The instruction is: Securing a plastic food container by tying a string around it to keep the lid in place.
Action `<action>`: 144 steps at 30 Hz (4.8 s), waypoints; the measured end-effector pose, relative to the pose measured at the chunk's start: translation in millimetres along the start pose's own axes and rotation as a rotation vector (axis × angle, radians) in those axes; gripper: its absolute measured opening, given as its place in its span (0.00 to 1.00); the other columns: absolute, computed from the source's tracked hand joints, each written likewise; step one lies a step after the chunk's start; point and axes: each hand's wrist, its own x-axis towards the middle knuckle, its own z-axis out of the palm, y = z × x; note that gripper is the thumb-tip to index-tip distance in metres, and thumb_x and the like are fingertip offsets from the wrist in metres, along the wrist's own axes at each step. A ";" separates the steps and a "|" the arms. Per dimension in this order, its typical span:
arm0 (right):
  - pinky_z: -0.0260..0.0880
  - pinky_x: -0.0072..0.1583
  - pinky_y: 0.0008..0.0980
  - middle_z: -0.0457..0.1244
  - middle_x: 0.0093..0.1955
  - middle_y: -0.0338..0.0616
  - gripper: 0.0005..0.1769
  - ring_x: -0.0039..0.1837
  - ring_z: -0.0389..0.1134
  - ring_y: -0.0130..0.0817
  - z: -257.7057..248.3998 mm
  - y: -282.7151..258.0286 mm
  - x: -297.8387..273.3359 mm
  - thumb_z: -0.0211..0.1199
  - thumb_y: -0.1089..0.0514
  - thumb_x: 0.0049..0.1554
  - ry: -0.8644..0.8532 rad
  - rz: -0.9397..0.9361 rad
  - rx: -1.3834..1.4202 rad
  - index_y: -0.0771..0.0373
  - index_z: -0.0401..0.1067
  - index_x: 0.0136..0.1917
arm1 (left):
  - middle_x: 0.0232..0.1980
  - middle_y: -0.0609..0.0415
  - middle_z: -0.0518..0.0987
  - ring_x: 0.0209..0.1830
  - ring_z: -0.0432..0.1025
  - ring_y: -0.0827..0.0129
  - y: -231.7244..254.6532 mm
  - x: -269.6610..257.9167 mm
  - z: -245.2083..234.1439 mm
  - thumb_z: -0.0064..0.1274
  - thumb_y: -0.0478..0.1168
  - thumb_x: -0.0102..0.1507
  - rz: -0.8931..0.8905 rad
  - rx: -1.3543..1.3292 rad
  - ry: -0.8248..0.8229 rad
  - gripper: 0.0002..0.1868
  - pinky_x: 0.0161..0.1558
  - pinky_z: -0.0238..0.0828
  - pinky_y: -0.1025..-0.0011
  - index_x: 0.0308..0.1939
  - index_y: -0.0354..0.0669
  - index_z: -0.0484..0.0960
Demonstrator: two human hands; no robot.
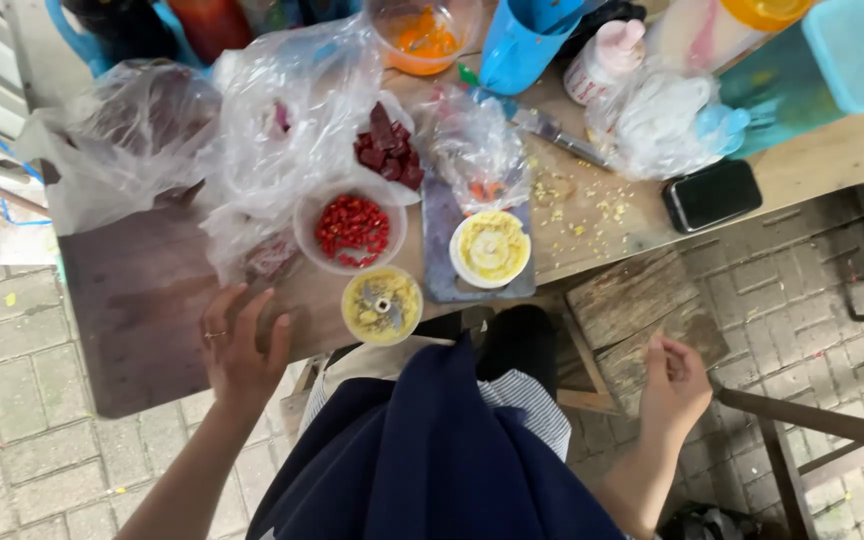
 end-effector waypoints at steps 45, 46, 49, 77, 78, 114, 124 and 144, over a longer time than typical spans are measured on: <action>0.69 0.51 0.35 0.69 0.46 0.39 0.08 0.47 0.68 0.31 -6.6 36.8 60.5 0.62 0.52 0.66 -0.177 0.211 -0.089 0.57 0.77 0.52 | 0.62 0.38 0.70 0.60 0.69 0.46 28.9 22.0 -10.9 0.54 0.44 0.74 0.000 0.284 0.095 0.18 0.61 0.69 0.46 0.53 0.28 0.82; 0.69 0.51 0.35 0.69 0.46 0.39 0.08 0.47 0.68 0.31 -5.9 32.4 58.8 0.62 0.52 0.66 -0.178 0.219 -0.093 0.57 0.77 0.52 | 0.62 0.38 0.70 0.60 0.69 0.46 29.5 21.6 -11.9 0.54 0.44 0.74 0.002 0.282 0.086 0.18 0.61 0.69 0.46 0.53 0.28 0.82; 0.71 0.55 0.39 0.69 0.48 0.41 0.08 0.50 0.69 0.35 -3.4 23.3 57.4 0.61 0.52 0.66 -0.193 0.222 -0.109 0.57 0.77 0.53 | 0.63 0.41 0.68 0.58 0.68 0.47 29.9 23.7 -10.4 0.53 0.44 0.74 0.002 0.259 0.121 0.18 0.57 0.72 0.49 0.53 0.28 0.83; 0.71 0.53 0.37 0.69 0.48 0.40 0.08 0.49 0.68 0.33 16.0 5.2 69.3 0.61 0.53 0.67 -0.254 0.154 -0.104 0.55 0.78 0.54 | 0.62 0.39 0.70 0.60 0.69 0.46 28.2 22.2 -10.6 0.55 0.41 0.72 -0.008 0.253 0.106 0.16 0.60 0.71 0.48 0.53 0.29 0.83; 0.70 0.52 0.37 0.69 0.48 0.39 0.08 0.49 0.67 0.32 15.5 2.2 69.0 0.61 0.53 0.67 -0.249 0.168 -0.103 0.55 0.78 0.54 | 0.62 0.39 0.70 0.61 0.69 0.46 27.7 22.0 -10.4 0.55 0.41 0.72 -0.005 0.260 0.105 0.15 0.61 0.71 0.48 0.54 0.30 0.83; 0.71 0.53 0.39 0.69 0.49 0.41 0.07 0.51 0.69 0.34 3.6 21.4 70.2 0.62 0.54 0.66 -0.209 0.191 -0.093 0.56 0.77 0.54 | 0.63 0.36 0.70 0.60 0.67 0.44 27.4 19.6 -8.9 0.50 0.43 0.73 -0.036 0.212 0.132 0.22 0.60 0.69 0.47 0.62 0.24 0.74; 0.68 0.48 0.34 0.67 0.46 0.39 0.06 0.47 0.66 0.30 -8.7 48.8 66.3 0.61 0.54 0.67 -0.177 0.229 -0.055 0.56 0.76 0.53 | 0.61 0.34 0.70 0.57 0.66 0.43 28.0 22.6 -8.9 0.48 0.43 0.74 0.012 0.218 0.148 0.23 0.56 0.70 0.47 0.63 0.23 0.72; 0.66 0.43 0.33 0.69 0.46 0.39 0.07 0.42 0.65 0.28 -23.4 82.9 72.9 0.61 0.53 0.67 -0.147 0.265 -0.028 0.56 0.77 0.53 | 0.60 0.33 0.69 0.58 0.65 0.42 39.3 29.6 -11.6 0.48 0.43 0.75 -0.027 0.241 0.109 0.24 0.57 0.67 0.44 0.63 0.20 0.73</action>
